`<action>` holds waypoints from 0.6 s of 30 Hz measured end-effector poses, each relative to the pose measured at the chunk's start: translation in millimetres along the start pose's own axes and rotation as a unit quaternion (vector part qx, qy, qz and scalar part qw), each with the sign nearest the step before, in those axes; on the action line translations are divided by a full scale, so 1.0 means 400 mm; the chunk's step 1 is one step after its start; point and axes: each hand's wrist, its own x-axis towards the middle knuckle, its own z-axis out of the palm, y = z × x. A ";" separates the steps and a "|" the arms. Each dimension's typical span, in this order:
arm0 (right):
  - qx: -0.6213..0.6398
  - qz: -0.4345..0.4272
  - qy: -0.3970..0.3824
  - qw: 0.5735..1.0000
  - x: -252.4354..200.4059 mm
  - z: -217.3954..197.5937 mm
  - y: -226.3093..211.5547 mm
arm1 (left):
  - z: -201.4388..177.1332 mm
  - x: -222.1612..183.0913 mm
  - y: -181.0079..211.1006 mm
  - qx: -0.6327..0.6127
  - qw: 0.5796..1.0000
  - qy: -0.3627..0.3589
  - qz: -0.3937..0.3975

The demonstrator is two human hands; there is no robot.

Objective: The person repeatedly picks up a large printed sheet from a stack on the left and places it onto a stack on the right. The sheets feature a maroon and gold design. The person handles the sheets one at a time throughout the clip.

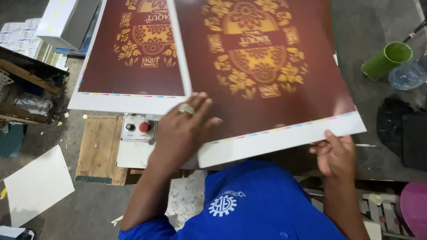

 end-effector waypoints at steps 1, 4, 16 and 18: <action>-0.001 0.001 0.001 1.000 -0.002 -0.034 0.004 | 0.009 -0.013 -0.029 -0.001 1.000 -0.001 -0.001; 0.001 -0.009 0.030 1.000 -0.013 -0.130 0.013 | 0.021 -0.036 -0.091 0.023 0.998 -0.013 -0.055; 0.003 -0.018 0.127 0.992 -0.089 -0.368 0.067 | 0.059 -0.035 -0.154 0.146 0.987 -0.057 -0.035; -0.011 -0.008 0.148 0.989 -0.102 -0.362 0.071 | 0.067 -0.041 -0.177 0.146 0.989 -0.009 -0.021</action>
